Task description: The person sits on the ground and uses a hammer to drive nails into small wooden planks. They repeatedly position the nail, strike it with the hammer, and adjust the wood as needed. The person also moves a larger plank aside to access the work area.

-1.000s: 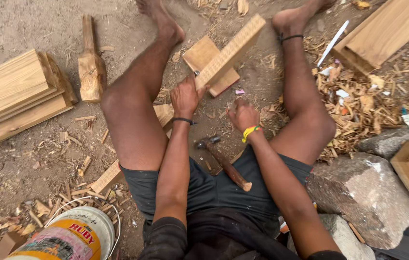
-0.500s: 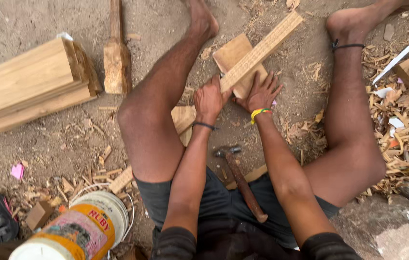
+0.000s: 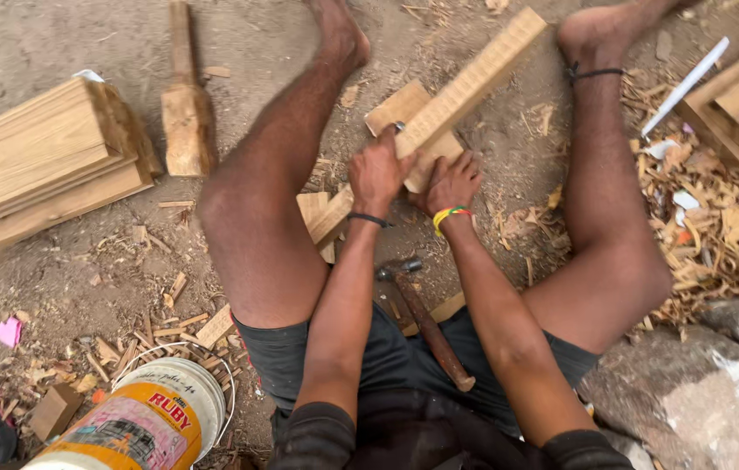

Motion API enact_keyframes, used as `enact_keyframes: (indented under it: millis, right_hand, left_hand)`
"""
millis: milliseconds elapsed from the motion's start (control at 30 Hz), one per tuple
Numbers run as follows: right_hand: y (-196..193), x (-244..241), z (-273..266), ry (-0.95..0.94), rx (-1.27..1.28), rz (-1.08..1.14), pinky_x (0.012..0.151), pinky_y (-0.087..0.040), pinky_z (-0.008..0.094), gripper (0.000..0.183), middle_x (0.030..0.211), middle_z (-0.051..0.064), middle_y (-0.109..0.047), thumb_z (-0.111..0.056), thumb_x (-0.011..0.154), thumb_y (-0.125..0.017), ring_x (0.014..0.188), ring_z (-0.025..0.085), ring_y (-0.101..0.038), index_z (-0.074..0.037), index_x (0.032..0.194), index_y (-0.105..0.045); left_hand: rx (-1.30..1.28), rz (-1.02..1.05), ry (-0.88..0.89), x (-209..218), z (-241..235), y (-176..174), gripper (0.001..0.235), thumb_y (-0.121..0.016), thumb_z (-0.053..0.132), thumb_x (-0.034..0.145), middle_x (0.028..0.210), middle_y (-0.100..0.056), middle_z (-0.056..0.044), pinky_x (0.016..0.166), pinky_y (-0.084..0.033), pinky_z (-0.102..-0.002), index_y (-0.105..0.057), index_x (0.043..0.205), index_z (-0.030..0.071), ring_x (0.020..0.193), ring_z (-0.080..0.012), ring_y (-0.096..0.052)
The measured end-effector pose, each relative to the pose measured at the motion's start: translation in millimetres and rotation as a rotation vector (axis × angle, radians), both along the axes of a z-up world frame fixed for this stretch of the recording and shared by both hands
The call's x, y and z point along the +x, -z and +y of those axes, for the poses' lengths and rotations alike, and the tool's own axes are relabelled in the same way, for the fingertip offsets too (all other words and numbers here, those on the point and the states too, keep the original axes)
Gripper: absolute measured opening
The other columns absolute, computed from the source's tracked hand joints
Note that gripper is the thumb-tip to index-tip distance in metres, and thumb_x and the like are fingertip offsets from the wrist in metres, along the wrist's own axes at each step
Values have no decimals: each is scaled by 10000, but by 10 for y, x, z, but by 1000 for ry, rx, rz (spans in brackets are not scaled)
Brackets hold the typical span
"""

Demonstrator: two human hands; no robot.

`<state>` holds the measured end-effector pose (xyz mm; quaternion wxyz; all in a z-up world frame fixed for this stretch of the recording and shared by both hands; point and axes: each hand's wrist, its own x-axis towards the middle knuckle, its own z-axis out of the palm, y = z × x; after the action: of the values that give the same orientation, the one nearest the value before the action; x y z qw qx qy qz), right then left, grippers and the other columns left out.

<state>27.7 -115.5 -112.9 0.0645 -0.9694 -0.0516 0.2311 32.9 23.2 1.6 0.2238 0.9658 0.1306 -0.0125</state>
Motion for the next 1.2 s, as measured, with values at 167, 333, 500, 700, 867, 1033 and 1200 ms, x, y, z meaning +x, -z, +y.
enact_keyframes:
  millis: [167,333,500,700,867,1033,1200]
  right_hand:
    - [-443,-158,-60,-27,-16,-20,1063,-315,638,1066,1536,357,-317,-745,582,-870,1363,534,-358,-81,1345,-535]
    - [-571,-418,-218,13,-54,128,1151,-307,624,1046,1575,287,-336,-716,625,-847,1442,461,-363,-99,1410,-535]
    - [-459,-549,-392,-11,-103,58,1092,-261,673,1081,1586,254,-230,-728,604,-839,1433,477,-271,-128,1434,-494]
    - [-557,-577,-675,139,25,3,1042,-378,642,816,1468,246,-483,-710,786,-724,1308,446,-487,-99,1317,-624]
    - [-959,-882,-934,143,281,337,868,-546,461,779,1018,235,-734,-732,812,-666,981,369,-716,-17,1113,-733]
    - [-968,-1468,-546,-272,297,482,847,-552,502,711,940,265,-737,-679,865,-557,911,419,-727,-15,961,-792]
    - [-543,-1709,-545,-437,91,625,908,-518,508,805,1046,288,-700,-742,832,-560,1021,430,-682,26,975,-753]
  left_hand:
    - [30,45,20,-7,-40,-68,658,-862,398,774,924,-749,-232,740,-591,-523,-624,1281,51,807,-427,-738]
    - [-1,2,90,-168,-170,-62,645,-864,374,754,1014,-759,-202,702,-605,-503,-625,1253,42,820,-394,-752]
    - [-14,61,146,-329,-315,-107,574,-868,373,755,961,-760,-192,705,-601,-509,-644,1170,44,816,-380,-753]
    - [-35,35,151,-301,-381,-94,524,-862,365,779,915,-756,-201,721,-611,-481,-653,1137,44,791,-372,-758]
    - [-54,-33,131,-268,-449,-67,559,-879,372,733,884,-754,-200,674,-602,-494,-658,1119,34,777,-390,-750]
    - [-35,0,151,-153,-622,-116,572,-869,410,753,880,-745,-201,663,-612,-465,-647,1099,13,764,-374,-755]
    - [-194,-7,188,-160,-494,-200,582,-865,457,773,860,-750,-198,684,-597,-465,-661,1093,16,782,-364,-751]
